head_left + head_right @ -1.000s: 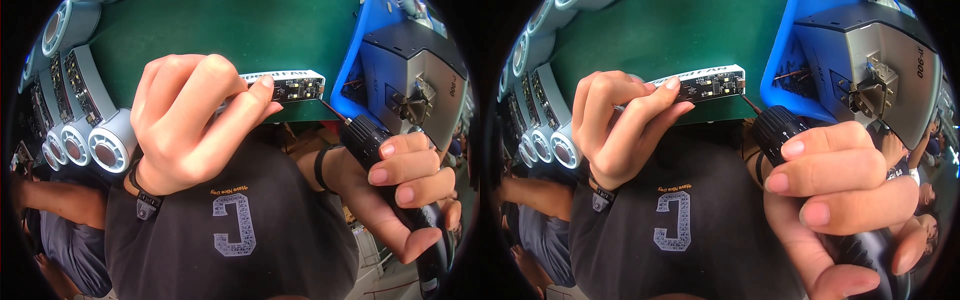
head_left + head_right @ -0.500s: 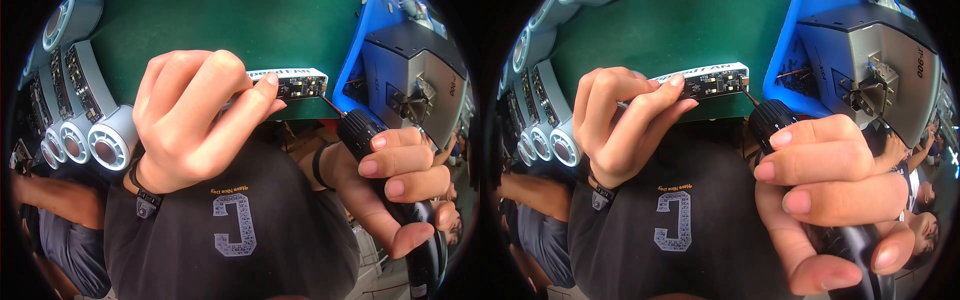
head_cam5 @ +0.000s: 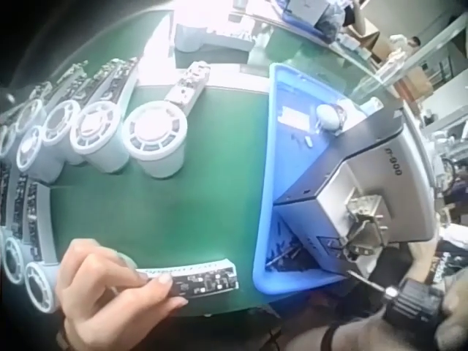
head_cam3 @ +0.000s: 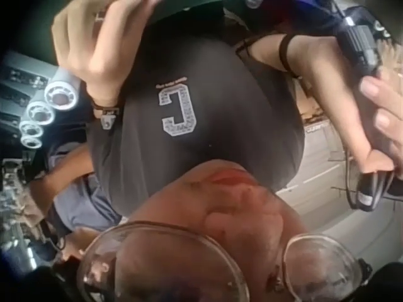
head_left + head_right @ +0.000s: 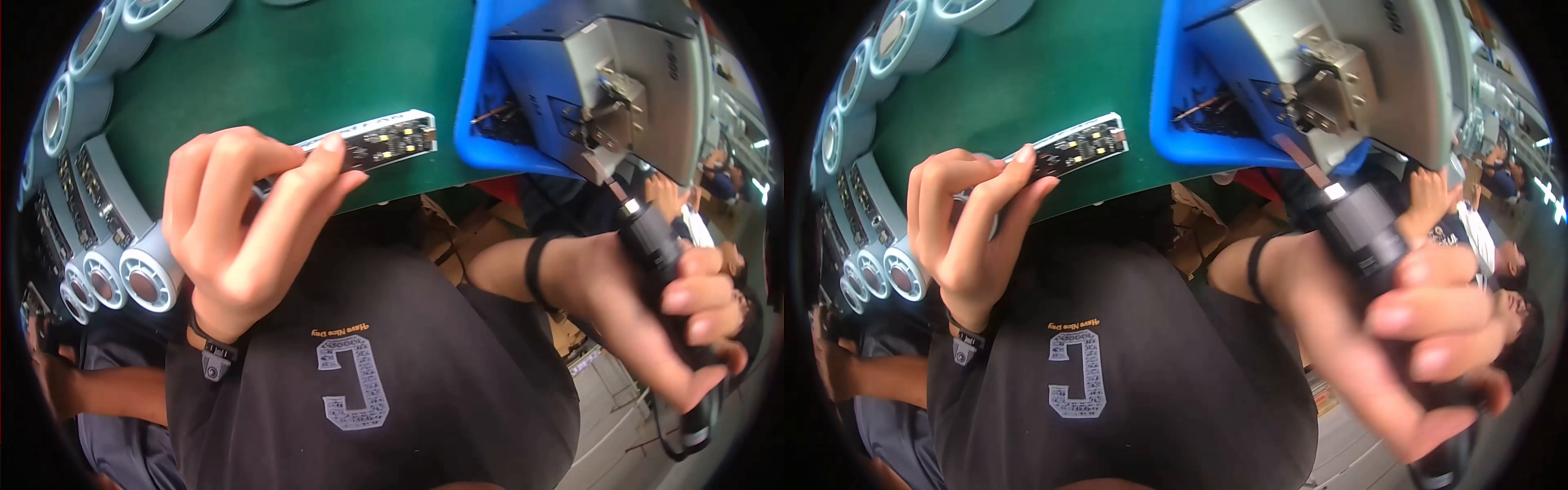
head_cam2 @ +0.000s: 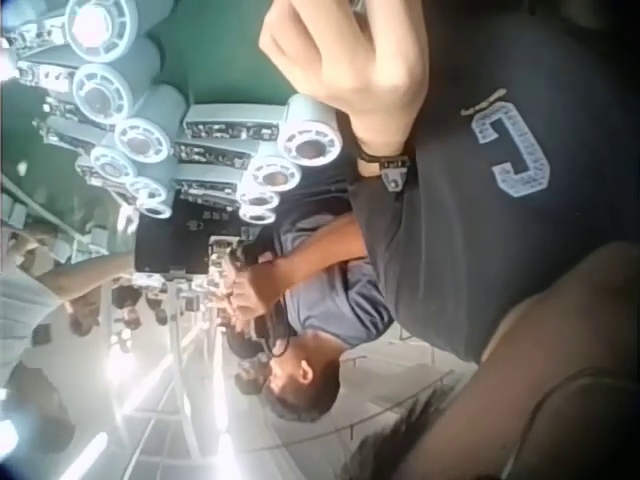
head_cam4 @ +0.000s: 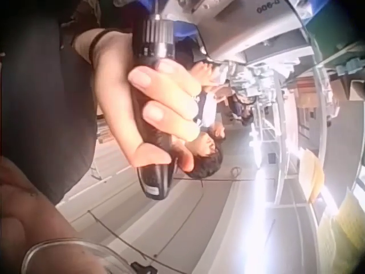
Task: Assemble small electronic components onto a circuit board using an electric screwdriver.
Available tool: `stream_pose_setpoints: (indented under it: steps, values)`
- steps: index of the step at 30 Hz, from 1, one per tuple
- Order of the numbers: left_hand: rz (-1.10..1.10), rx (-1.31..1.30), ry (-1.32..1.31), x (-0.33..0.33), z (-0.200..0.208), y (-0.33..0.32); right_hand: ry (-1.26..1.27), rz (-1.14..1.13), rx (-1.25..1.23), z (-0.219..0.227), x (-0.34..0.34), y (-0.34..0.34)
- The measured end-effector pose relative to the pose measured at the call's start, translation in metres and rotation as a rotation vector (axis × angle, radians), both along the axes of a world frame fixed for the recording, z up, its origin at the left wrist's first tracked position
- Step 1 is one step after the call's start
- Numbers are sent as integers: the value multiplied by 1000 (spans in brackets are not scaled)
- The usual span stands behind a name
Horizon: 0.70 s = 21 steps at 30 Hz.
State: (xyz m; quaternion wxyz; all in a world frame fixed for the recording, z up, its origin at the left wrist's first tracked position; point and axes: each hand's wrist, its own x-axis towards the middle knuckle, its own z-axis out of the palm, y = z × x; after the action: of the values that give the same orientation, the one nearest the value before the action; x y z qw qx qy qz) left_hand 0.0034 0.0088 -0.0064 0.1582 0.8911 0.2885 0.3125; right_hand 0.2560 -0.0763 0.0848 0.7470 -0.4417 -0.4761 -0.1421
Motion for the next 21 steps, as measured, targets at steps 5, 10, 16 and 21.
stream_pose_setpoints:
  steps: [5,10,16,21]
  values:
    - [-24,25,-39,7,-4,4,95,16,-88,13,13,40]
    - [-30,99,-69,-3,0,5,-62,107,-183,-9,40,49]
    - [173,-161,-215,-5,-13,-10,78,280,-122,-2,24,49]
    - [32,-347,-374,-7,-29,-5,93,-1,-109,13,20,29]
